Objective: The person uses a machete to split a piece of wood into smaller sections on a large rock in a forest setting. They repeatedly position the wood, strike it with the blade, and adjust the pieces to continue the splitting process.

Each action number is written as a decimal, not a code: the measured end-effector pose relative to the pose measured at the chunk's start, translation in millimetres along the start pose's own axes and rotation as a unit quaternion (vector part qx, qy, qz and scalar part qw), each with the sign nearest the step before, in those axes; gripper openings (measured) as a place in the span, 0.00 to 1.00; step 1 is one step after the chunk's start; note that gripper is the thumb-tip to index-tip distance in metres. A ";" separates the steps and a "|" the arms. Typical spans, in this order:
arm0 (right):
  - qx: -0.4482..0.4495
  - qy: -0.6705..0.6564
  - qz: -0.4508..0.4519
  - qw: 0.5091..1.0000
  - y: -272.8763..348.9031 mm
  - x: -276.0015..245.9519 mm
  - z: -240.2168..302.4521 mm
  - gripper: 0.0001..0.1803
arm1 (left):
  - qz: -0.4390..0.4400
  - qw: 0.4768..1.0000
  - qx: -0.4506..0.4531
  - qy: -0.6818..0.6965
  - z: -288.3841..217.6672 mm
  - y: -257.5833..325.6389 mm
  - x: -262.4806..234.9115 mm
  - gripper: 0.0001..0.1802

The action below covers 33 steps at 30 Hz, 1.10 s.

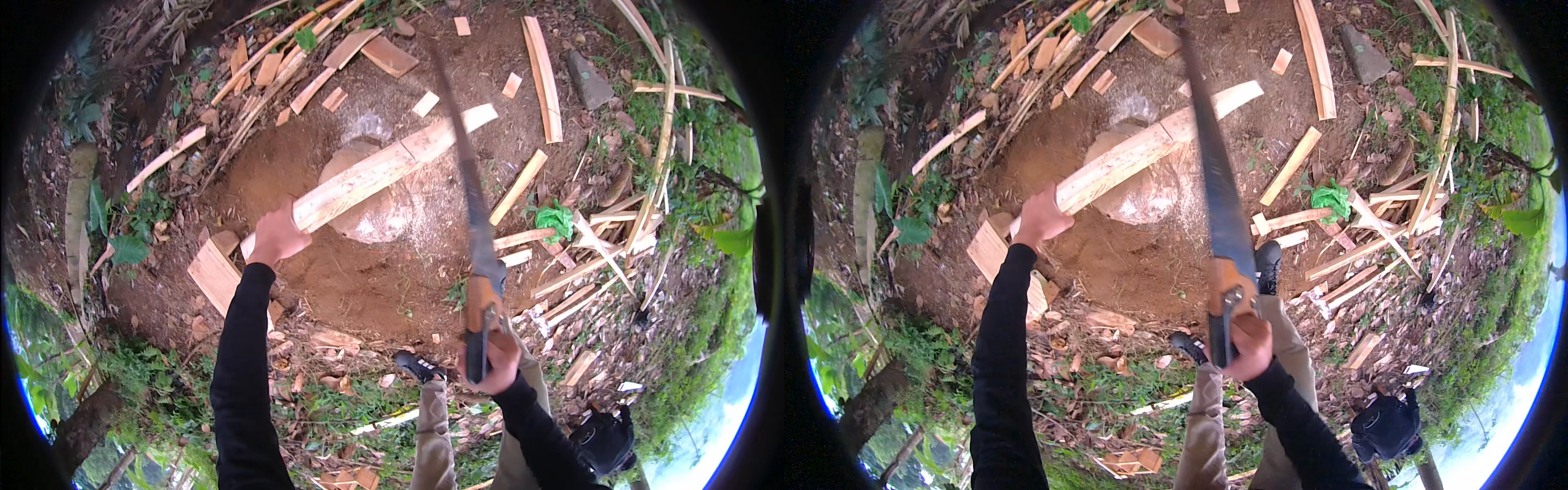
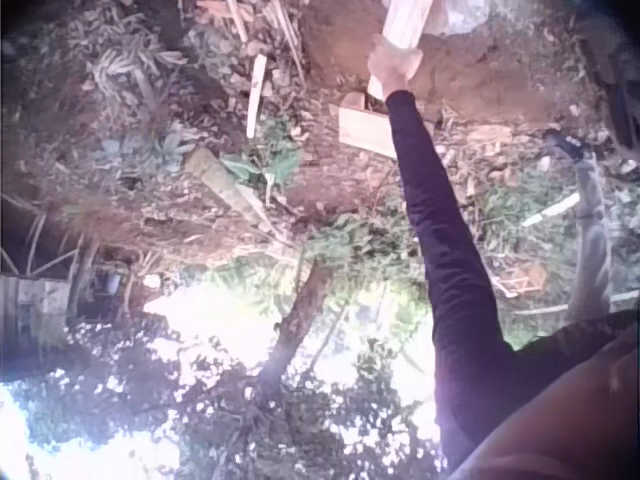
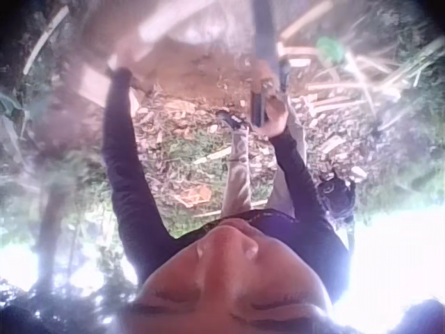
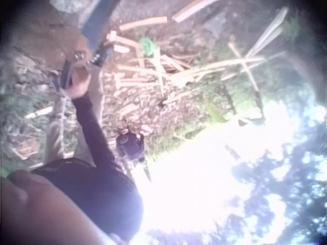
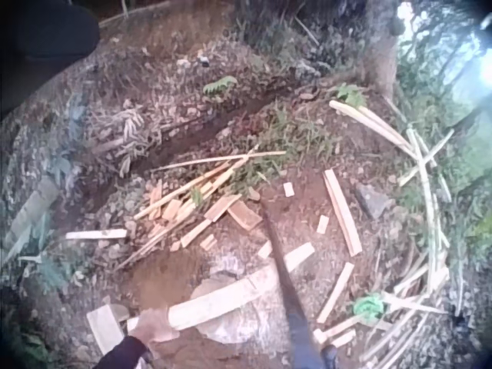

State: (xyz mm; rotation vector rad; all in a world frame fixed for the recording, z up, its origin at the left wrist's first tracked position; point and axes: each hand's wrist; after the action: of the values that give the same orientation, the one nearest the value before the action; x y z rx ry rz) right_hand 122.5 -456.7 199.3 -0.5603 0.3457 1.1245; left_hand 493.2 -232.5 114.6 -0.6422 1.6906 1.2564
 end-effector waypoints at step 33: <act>0.170 0.060 -0.154 0.971 58.4 -14.0 7.1 0.15 | -0.059 0.986 -0.076 -0.136 -41.0 58.6 -51.6 0.28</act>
State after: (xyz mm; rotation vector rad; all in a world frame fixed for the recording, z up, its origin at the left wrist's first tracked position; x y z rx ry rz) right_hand 63.3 -444.6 198.1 -0.3622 0.5244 0.7125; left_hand 454.3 -255.8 190.2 -0.6206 1.3254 1.3317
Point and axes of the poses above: each hand's wrist, its own y-axis away from the middle knuckle, its own x-axis out of the palm, z = x × y, and after that the axes turned 7 degrees about -x, right-handed
